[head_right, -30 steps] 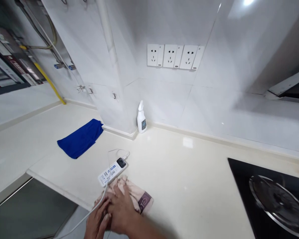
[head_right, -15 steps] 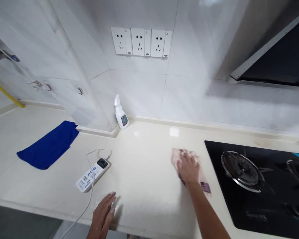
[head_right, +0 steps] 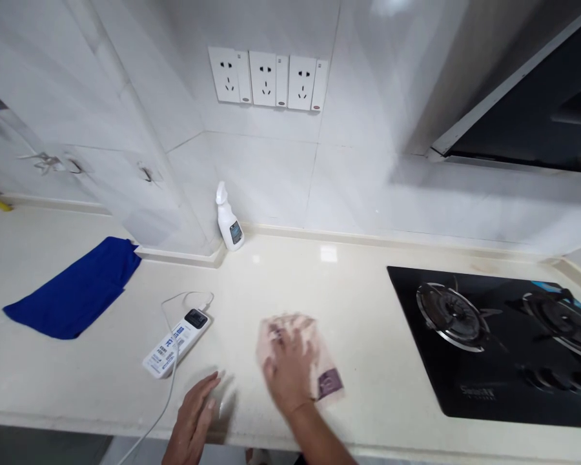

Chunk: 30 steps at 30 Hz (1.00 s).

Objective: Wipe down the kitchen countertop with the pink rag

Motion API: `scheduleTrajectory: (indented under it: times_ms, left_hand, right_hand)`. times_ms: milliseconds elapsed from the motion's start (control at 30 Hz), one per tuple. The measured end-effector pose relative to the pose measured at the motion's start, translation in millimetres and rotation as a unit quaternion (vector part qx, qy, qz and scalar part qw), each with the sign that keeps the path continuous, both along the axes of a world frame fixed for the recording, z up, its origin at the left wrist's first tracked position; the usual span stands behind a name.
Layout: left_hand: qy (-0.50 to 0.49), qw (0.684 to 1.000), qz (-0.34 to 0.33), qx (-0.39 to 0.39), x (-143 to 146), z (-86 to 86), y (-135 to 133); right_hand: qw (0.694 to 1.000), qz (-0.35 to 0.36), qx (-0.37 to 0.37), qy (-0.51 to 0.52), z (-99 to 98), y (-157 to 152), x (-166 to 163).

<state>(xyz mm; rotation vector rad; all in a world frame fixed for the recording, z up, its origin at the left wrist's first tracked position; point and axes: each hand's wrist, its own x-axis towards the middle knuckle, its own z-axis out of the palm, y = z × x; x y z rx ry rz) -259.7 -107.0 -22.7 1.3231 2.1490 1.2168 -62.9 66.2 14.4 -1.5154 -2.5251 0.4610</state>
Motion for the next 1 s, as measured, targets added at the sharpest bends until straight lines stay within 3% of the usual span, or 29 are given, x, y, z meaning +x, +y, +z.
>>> scheduleTrajectory:
  times_ms: [100, 200, 300, 400, 500, 633, 700, 833, 933, 1000]
  left_hand:
    - [-0.012, 1.000, 0.002, 0.013, -9.8, 10.1, -1.8]
    - [-0.016, 1.000, 0.005, 0.005, -18.8, 20.5, -4.1]
    - [-0.008, 1.000, 0.007, -0.017, -23.0, 23.8, -4.6]
    - [0.012, 1.000, -0.018, -0.016, -21.7, 19.1, 1.8]
    - [0.040, 0.997, -0.073, -0.007, -12.5, 13.8, 18.0]
    - [0.067, 0.989, -0.133, 0.004, 12.8, 12.6, 48.2]
    - [0.073, 0.983, -0.166, 0.018, 25.7, 12.3, 61.7]
    - [0.071, 0.966, -0.247, 0.034, 36.7, 7.1, 78.1]
    - [0.073, 0.959, -0.274, 0.023, 30.6, 0.4, 79.1]
    - [0.071, 0.960, -0.271, 0.007, 22.6, -4.0, 74.8]
  right_hand:
    - [0.979, 0.183, 0.008, 0.086, 2.3, -60.6, -57.6]
    - [0.949, 0.283, 0.052, 0.128, 5.8, -96.3, -85.6]
    - [0.929, 0.324, 0.077, 0.159, 9.1, -101.0, -80.2]
    - [0.940, 0.302, 0.037, 0.154, 8.7, -90.6, -45.9]
    - [0.974, 0.197, -0.033, 0.106, 3.2, -78.9, 9.2]
    - [0.998, -0.048, -0.035, -0.001, -11.2, -63.5, 104.3]
    - [0.983, -0.178, 0.018, -0.048, -19.7, -56.2, 157.2]
    - [0.908, -0.398, 0.106, -0.078, -33.3, -44.2, 258.9]
    - [0.873, -0.466, 0.131, -0.061, -37.7, -35.9, 312.6]
    - [0.851, -0.502, 0.146, -0.048, -37.1, -29.6, 328.9]
